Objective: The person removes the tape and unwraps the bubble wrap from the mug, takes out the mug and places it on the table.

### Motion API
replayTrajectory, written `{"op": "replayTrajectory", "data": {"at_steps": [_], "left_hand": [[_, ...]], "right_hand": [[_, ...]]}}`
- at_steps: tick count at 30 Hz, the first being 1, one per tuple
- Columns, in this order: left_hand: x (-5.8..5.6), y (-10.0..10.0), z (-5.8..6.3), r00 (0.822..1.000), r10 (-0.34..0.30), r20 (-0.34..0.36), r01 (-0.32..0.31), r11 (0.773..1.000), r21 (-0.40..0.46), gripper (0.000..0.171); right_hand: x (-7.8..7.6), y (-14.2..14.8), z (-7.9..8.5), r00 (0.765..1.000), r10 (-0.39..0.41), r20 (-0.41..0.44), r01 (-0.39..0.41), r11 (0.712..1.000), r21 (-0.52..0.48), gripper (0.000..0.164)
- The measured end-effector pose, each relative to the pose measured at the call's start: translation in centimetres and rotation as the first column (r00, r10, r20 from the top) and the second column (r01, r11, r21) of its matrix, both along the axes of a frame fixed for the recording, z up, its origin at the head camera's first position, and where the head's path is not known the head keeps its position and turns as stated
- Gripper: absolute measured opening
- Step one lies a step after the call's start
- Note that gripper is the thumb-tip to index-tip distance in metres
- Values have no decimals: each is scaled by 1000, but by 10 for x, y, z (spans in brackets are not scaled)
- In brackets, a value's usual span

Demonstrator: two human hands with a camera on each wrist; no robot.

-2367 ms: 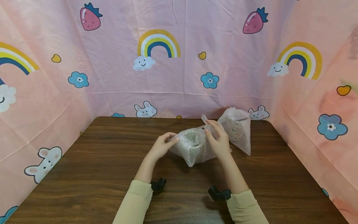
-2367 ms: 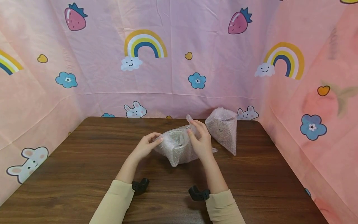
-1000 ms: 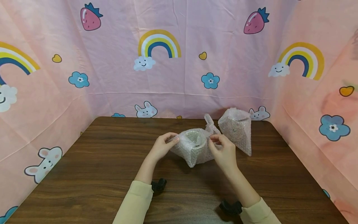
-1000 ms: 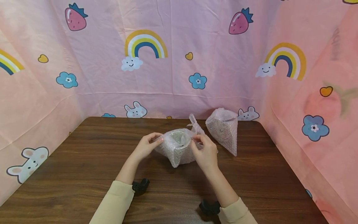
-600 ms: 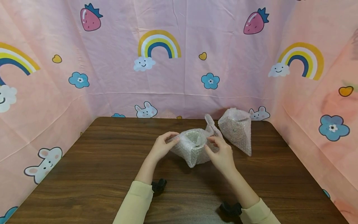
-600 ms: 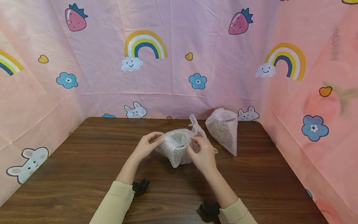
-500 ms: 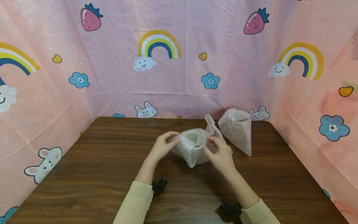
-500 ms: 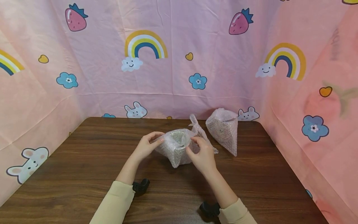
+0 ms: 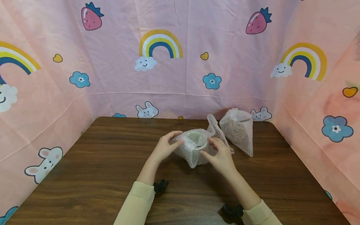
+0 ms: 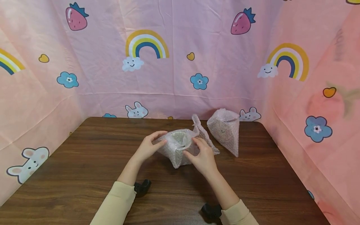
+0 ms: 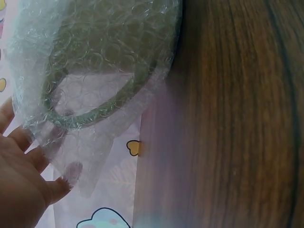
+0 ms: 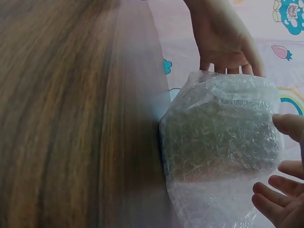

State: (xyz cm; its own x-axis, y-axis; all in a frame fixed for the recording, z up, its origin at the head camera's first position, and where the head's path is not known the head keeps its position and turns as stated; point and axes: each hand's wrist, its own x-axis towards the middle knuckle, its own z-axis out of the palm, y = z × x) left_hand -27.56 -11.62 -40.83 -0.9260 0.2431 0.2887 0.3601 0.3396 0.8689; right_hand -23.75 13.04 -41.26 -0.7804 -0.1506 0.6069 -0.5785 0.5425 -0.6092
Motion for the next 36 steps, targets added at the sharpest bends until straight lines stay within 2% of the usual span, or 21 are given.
{"op": "replayTrajectory", "data": {"at_steps": [7, 15, 20, 24, 29, 32, 36], "left_hand": [[0, 1, -1, 1000, 2, -26, -3, 1000, -24, 48], [1, 4, 2, 1000, 10, -19, -10, 1000, 0, 41], [2, 6, 4, 997, 22, -68, -23, 1000, -13, 35], [3, 7, 6, 990, 11, -139, -18, 999, -46, 34], [5, 7, 7, 975, -56, -213, 29, 991, -130, 38], [6, 8, 7, 972, -89, -219, 45, 979, -201, 46], [8, 10, 9, 979, -88, -183, 40, 967, -251, 56]], "right_hand": [[-2, -1, -2, 999, 21, 50, -20, 999, -25, 57], [-3, -1, -4, 998, 18, 67, -15, 998, -58, 52], [-4, -1, -6, 998, 18, 67, -13, 997, -73, 51], [-4, -1, -8, 998, 19, 61, -14, 997, -78, 52], [-3, -2, -7, 998, 21, 63, -16, 996, -84, 52], [-3, -2, -7, 998, 26, 64, -21, 996, -84, 52], [-2, -2, -7, 997, 29, 73, -23, 997, -75, 51]]}}
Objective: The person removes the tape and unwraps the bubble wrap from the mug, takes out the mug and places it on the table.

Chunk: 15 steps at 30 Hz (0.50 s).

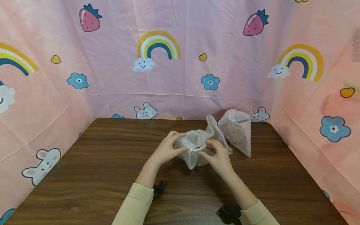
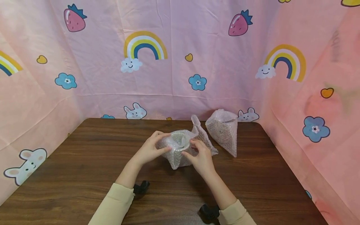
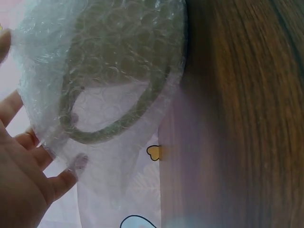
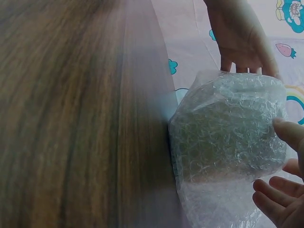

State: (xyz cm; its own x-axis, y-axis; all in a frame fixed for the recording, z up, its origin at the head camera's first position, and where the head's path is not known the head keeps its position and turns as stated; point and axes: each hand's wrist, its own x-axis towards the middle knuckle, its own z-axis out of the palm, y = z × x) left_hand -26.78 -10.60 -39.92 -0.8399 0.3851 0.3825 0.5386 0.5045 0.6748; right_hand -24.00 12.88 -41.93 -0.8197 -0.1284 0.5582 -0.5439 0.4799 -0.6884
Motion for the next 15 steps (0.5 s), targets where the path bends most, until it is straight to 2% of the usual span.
{"op": "replayTrajectory", "data": {"at_steps": [4, 10, 15], "left_hand": [[2, 1, 2, 1000, 0, 31, 0, 1000, 1, 52], [1, 0, 2, 998, -56, 43, 54, 998, 33, 34], [2, 0, 3, 996, -78, 40, 76, 997, 28, 27]], "right_hand": [[0, 0, 1, 1000, -1, 15, 1, 1000, 7, 50], [1, -1, 1, 1000, -2, 18, 2, 1000, 13, 50], [2, -1, 0, 1000, 0, 17, -1, 1000, 6, 50]]}}
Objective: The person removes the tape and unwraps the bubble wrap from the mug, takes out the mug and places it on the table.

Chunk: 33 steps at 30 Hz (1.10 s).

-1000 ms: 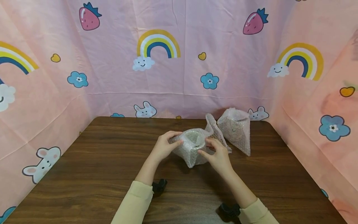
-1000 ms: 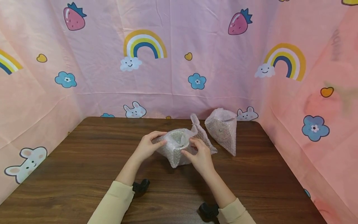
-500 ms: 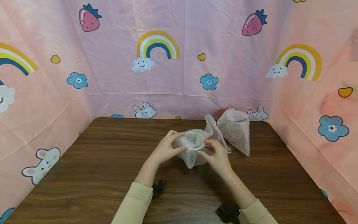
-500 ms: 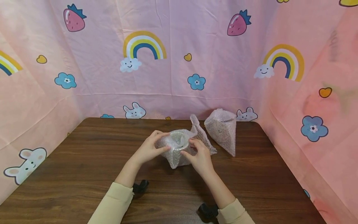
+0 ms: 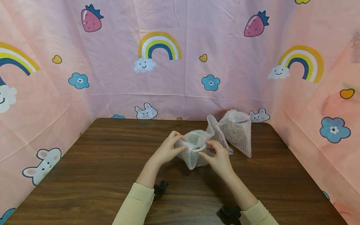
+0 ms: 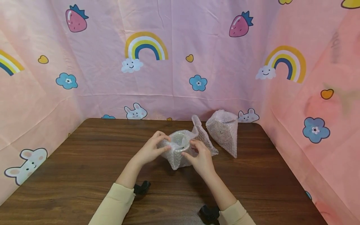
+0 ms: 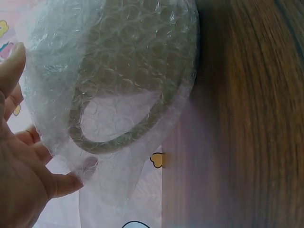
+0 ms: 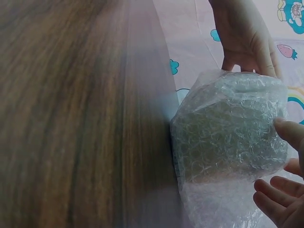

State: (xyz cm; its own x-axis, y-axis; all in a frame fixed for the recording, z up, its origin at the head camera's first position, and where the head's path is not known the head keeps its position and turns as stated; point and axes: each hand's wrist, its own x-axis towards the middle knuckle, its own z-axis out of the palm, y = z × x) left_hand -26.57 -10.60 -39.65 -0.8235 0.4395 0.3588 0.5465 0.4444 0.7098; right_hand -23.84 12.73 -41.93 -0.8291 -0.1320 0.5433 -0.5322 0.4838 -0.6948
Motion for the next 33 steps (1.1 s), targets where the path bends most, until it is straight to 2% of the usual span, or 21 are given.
{"op": "replayTrajectory", "data": {"at_steps": [6, 11, 15, 21, 23, 29, 33], "left_hand": [[0, 2, -2, 999, -28, -23, 28, 999, 17, 22], [-1, 3, -3, 999, -40, -14, 40, 997, 62, 19], [-3, 3, -5, 999, -42, -7, 43, 994, 99, 19], [-3, 3, -6, 1000, -23, -2, 23, 994, 111, 18], [-2, 3, -4, 1000, -23, 3, 23, 993, 119, 18], [18, 3, 18, 999, -33, 11, 31, 985, 170, 14], [19, 1, 21, 999, -34, 16, 30, 980, 196, 11]], "right_hand": [[0, 1, -1, 1000, -9, -2, 9, 1000, -1, 49], [0, 1, -1, 1000, -17, -2, 17, 1000, 2, 49], [0, 1, -1, 1000, -23, -11, 23, 1000, 4, 49], [0, 0, 0, 1000, -24, -4, 24, 1000, -6, 52], [0, 0, 0, 1000, -25, 2, 25, 1000, -6, 52], [0, 0, 0, 1000, -20, 7, 20, 1000, 1, 51], [0, 1, -1, 1000, -19, -2, 19, 1000, 6, 51]]}}
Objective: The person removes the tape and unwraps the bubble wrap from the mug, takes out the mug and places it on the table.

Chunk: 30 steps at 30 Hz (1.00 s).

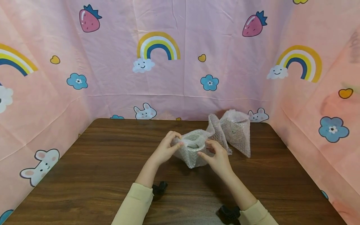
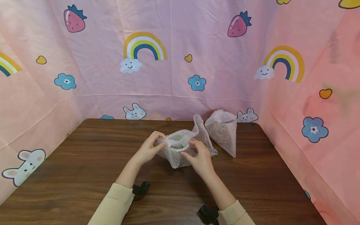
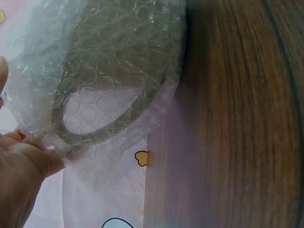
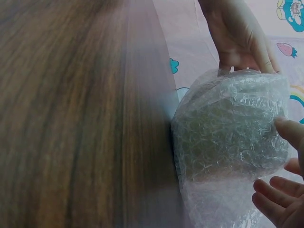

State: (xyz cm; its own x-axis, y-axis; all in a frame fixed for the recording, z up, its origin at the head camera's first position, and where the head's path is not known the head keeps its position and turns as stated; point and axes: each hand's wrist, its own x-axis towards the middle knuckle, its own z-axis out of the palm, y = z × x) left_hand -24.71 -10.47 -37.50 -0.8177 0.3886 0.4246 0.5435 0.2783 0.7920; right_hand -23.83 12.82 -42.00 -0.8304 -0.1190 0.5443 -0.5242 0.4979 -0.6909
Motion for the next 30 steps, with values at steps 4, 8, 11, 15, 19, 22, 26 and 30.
{"op": "replayTrajectory", "data": {"at_steps": [4, 8, 11, 15, 19, 22, 26, 30], "left_hand": [[-2, -4, -1, 999, 28, 30, -29, 998, 50, 9], [-3, -7, -1, 997, 73, 39, -77, 992, 103, 9], [-4, -8, 0, 995, 87, 46, -92, 990, 108, 11], [-4, -7, 1, 992, 103, 66, -110, 988, 111, 11], [-4, -7, 1, 990, 124, 64, -130, 984, 119, 13], [-4, -7, 0, 990, 135, 37, -139, 982, 128, 10], [-10, -8, -6, 985, 170, -8, -166, 973, 162, 6], [-10, -10, -5, 968, 245, -49, -227, 944, 239, 10]], "right_hand": [[0, 0, 0, 1000, 2, 4, -2, 1000, 4, 50], [-1, 1, 0, 1000, 6, 11, -7, 1000, 6, 49], [-2, 2, -1, 1000, 8, 12, -8, 1000, 10, 50], [-1, 1, -1, 1000, 14, 9, -14, 1000, 11, 53], [-1, 0, 0, 1000, 17, 4, -17, 1000, 2, 54], [0, 0, 0, 1000, 15, 11, -15, 1000, -8, 55], [0, 0, 0, 1000, 19, 19, -19, 1000, -18, 55], [0, 0, -1, 999, 30, 25, -29, 999, -29, 54]]}}
